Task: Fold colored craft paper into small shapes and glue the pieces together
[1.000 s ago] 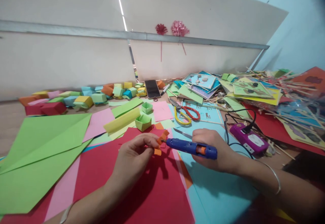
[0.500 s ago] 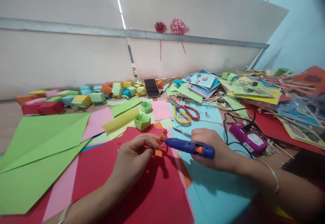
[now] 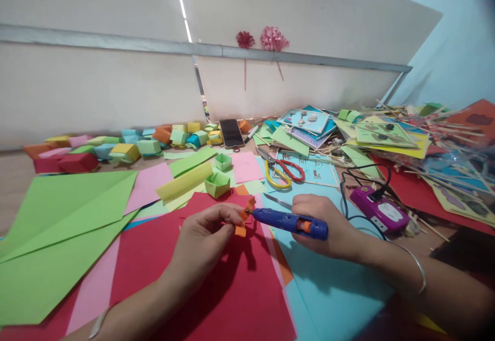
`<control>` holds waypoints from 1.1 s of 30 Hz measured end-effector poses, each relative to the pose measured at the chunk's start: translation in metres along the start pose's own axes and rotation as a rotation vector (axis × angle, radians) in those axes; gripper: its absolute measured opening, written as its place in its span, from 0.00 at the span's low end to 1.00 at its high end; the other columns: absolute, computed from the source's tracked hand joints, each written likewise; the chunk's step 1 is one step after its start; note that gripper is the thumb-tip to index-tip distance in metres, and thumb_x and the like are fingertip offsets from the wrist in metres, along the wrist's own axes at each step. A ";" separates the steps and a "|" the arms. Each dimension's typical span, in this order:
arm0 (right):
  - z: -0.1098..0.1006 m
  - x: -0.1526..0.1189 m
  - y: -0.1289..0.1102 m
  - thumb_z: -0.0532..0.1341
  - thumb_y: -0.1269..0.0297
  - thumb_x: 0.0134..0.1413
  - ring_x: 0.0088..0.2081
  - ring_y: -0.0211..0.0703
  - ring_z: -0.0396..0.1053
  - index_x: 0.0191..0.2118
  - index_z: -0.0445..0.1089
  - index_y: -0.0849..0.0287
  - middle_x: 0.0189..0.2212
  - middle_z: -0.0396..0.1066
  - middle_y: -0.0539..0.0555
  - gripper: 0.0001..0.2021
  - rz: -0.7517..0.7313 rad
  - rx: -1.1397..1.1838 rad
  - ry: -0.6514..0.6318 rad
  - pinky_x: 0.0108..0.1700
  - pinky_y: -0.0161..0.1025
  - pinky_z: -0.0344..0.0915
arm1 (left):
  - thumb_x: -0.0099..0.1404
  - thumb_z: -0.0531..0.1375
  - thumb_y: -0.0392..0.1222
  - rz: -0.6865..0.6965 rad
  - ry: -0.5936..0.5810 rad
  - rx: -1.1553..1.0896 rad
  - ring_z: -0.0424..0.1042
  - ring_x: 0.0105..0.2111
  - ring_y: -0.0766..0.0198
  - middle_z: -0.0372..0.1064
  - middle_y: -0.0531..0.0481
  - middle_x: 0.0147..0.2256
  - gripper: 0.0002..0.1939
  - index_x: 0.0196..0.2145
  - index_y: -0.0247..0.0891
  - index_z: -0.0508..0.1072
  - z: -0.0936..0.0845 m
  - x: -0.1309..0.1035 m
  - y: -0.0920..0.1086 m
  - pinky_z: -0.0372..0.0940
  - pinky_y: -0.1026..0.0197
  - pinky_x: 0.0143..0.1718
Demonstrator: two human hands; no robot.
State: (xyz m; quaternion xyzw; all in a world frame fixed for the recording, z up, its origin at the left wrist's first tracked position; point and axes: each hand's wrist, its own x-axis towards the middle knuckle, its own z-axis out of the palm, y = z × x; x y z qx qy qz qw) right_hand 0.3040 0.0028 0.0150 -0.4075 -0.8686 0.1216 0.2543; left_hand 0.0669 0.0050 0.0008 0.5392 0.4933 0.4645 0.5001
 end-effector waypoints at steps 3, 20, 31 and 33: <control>0.000 0.000 0.000 0.56 0.68 0.45 0.23 0.34 0.56 0.20 0.58 0.59 0.20 0.58 0.48 0.07 -0.010 -0.001 -0.007 0.26 0.33 0.48 | 0.49 0.63 0.38 0.015 -0.002 -0.007 0.73 0.29 0.59 0.75 0.46 0.33 0.03 0.20 0.39 0.74 -0.002 0.000 -0.001 0.65 0.61 0.22; 0.008 0.009 -0.018 0.74 0.59 0.34 0.32 0.39 0.68 0.27 0.62 0.57 0.39 0.70 0.52 0.20 0.484 0.858 0.209 0.36 0.41 0.69 | 0.58 0.63 0.41 0.213 0.002 0.218 0.75 0.25 0.64 0.78 0.49 0.32 0.17 0.46 0.42 0.75 0.001 -0.005 -0.011 0.70 0.63 0.25; 0.032 0.005 -0.013 0.68 0.66 0.47 0.33 0.39 0.68 0.32 0.66 0.56 0.32 0.71 0.49 0.09 0.306 0.775 0.136 0.38 0.41 0.69 | 0.61 0.56 0.26 0.680 -0.051 0.430 0.76 0.27 0.70 0.78 0.56 0.31 0.19 0.46 0.45 0.71 0.006 -0.012 -0.009 0.70 0.70 0.27; 0.031 0.006 -0.015 0.66 0.68 0.47 0.30 0.37 0.66 0.31 0.65 0.56 0.29 0.69 0.48 0.08 0.302 0.743 0.157 0.35 0.39 0.67 | 0.61 0.57 0.27 0.645 -0.055 0.415 0.76 0.28 0.69 0.78 0.55 0.31 0.19 0.47 0.45 0.71 0.005 -0.012 -0.010 0.70 0.69 0.28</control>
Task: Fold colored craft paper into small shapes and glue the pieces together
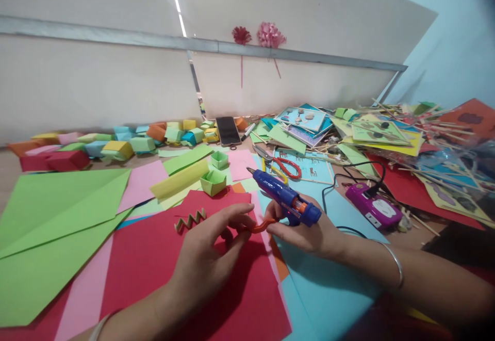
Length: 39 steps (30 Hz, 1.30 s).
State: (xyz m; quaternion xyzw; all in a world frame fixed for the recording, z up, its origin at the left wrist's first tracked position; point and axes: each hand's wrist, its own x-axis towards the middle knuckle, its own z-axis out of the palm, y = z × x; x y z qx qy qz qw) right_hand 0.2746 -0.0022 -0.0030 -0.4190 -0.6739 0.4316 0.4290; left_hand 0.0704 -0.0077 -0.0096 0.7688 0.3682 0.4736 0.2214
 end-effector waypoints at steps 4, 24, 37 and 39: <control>0.001 0.001 -0.006 0.64 0.69 0.46 0.29 0.37 0.64 0.29 0.63 0.56 0.27 0.67 0.48 0.08 -0.027 -0.037 0.000 0.34 0.38 0.65 | 0.61 0.61 0.34 -0.203 -0.085 -0.089 0.77 0.28 0.65 0.78 0.52 0.33 0.13 0.43 0.42 0.73 0.002 0.000 0.001 0.72 0.64 0.29; 0.004 -0.001 -0.012 0.63 0.72 0.47 0.28 0.37 0.64 0.28 0.63 0.57 0.27 0.68 0.49 0.07 -0.038 -0.092 -0.028 0.34 0.36 0.65 | 0.61 0.60 0.41 -0.267 -0.272 -0.111 0.75 0.31 0.59 0.76 0.47 0.30 0.06 0.31 0.39 0.77 0.001 0.007 0.007 0.68 0.58 0.34; -0.002 0.001 -0.012 0.63 0.63 0.51 0.30 0.37 0.69 0.31 0.66 0.58 0.30 0.70 0.51 0.06 0.100 0.188 -0.130 0.36 0.38 0.69 | 0.60 0.62 0.43 -0.441 -0.211 -0.307 0.73 0.30 0.59 0.73 0.45 0.30 0.08 0.27 0.38 0.78 0.000 0.006 -0.002 0.69 0.59 0.30; -0.002 0.002 -0.012 0.64 0.66 0.49 0.31 0.38 0.69 0.30 0.66 0.58 0.29 0.70 0.51 0.05 0.114 0.174 -0.129 0.37 0.38 0.69 | 0.60 0.62 0.43 -0.412 -0.224 -0.288 0.73 0.30 0.60 0.73 0.46 0.30 0.09 0.27 0.38 0.78 0.000 0.007 -0.002 0.69 0.59 0.31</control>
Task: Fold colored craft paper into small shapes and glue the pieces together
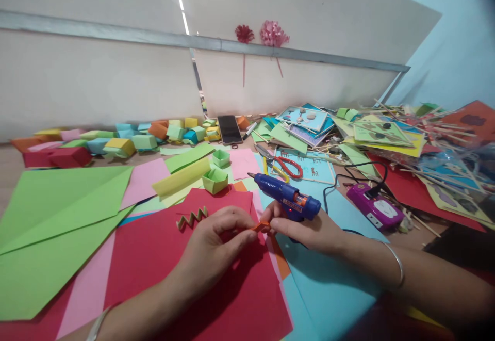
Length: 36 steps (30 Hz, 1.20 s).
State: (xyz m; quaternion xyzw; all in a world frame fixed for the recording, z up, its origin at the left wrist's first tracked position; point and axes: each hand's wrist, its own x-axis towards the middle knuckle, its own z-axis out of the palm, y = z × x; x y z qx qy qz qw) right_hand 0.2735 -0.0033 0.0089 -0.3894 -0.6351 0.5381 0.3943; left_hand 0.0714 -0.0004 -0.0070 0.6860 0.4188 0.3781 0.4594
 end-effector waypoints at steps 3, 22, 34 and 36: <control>0.002 0.001 0.000 0.65 0.68 0.46 0.31 0.39 0.69 0.30 0.66 0.57 0.30 0.71 0.51 0.06 0.015 -0.033 0.026 0.36 0.39 0.68 | 0.61 0.61 0.43 0.002 0.003 0.061 0.72 0.28 0.61 0.74 0.48 0.27 0.08 0.27 0.38 0.77 0.000 -0.001 0.002 0.67 0.61 0.28; 0.003 0.001 0.004 0.67 0.71 0.44 0.31 0.36 0.68 0.32 0.67 0.60 0.28 0.69 0.48 0.08 0.036 0.016 -0.032 0.39 0.38 0.68 | 0.62 0.58 0.31 0.421 -0.019 0.298 0.72 0.26 0.67 0.75 0.51 0.28 0.06 0.32 0.39 0.73 0.005 -0.006 0.004 0.65 0.69 0.27; -0.012 -0.004 -0.012 0.63 0.62 0.55 0.29 0.38 0.64 0.27 0.62 0.57 0.27 0.67 0.50 0.11 -0.301 -0.488 0.147 0.32 0.36 0.63 | 0.58 0.62 0.42 0.005 0.238 0.033 0.71 0.27 0.63 0.72 0.52 0.27 0.04 0.29 0.40 0.72 -0.002 -0.001 0.005 0.65 0.63 0.29; -0.020 -0.007 -0.021 0.63 0.62 0.55 0.26 0.36 0.61 0.24 0.59 0.57 0.23 0.62 0.48 0.14 -0.440 -0.680 0.162 0.29 0.35 0.59 | 0.57 0.62 0.44 -0.055 0.279 -0.019 0.69 0.26 0.64 0.71 0.52 0.26 0.06 0.30 0.39 0.71 -0.006 0.004 0.006 0.64 0.63 0.28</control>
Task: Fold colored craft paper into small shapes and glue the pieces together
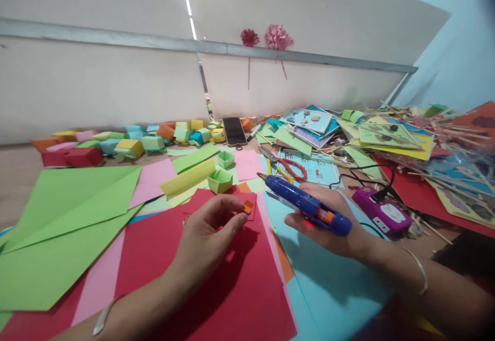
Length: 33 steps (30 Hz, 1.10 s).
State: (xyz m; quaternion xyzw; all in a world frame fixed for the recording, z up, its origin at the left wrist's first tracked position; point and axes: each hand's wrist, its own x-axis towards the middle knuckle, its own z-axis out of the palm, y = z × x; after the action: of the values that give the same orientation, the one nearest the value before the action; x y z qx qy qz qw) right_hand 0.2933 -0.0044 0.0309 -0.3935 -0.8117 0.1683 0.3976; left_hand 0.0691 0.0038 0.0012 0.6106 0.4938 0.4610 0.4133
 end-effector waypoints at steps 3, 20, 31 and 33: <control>-0.012 -0.002 0.000 0.62 0.65 0.56 0.22 0.33 0.57 0.22 0.58 0.58 0.20 0.58 0.46 0.15 -0.075 -0.150 -0.063 0.26 0.33 0.54 | 0.55 0.63 0.45 -0.057 0.036 -0.039 0.68 0.26 0.64 0.70 0.53 0.26 0.08 0.30 0.39 0.70 -0.003 0.007 -0.001 0.62 0.64 0.27; 0.000 -0.009 0.007 0.56 0.65 0.48 0.23 0.36 0.59 0.21 0.61 0.60 0.20 0.62 0.51 0.09 -0.025 -0.367 -0.291 0.26 0.34 0.46 | 0.62 0.57 0.41 0.201 -0.040 0.297 0.71 0.26 0.64 0.73 0.53 0.26 0.05 0.31 0.40 0.71 -0.004 0.001 -0.010 0.63 0.63 0.28; -0.002 -0.009 0.007 0.57 0.67 0.44 0.24 0.35 0.59 0.21 0.62 0.59 0.21 0.63 0.50 0.05 0.021 -0.350 -0.358 0.26 0.33 0.47 | 0.61 0.57 0.36 0.311 -0.015 0.338 0.72 0.25 0.65 0.74 0.53 0.27 0.05 0.31 0.40 0.72 -0.003 0.001 -0.010 0.66 0.64 0.28; -0.003 -0.009 0.007 0.57 0.68 0.43 0.23 0.35 0.59 0.21 0.61 0.59 0.21 0.63 0.50 0.05 0.037 -0.352 -0.373 0.26 0.33 0.48 | 0.61 0.56 0.36 0.331 -0.001 0.347 0.70 0.24 0.66 0.74 0.54 0.26 0.05 0.30 0.41 0.72 -0.003 0.001 -0.010 0.65 0.65 0.26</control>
State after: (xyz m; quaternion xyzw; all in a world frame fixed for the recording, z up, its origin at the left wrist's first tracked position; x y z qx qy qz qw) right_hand 0.3024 -0.0068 0.0244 -0.4335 -0.8804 0.1016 0.1631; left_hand 0.0639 0.0067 -0.0071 0.7452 0.4588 0.4305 0.2211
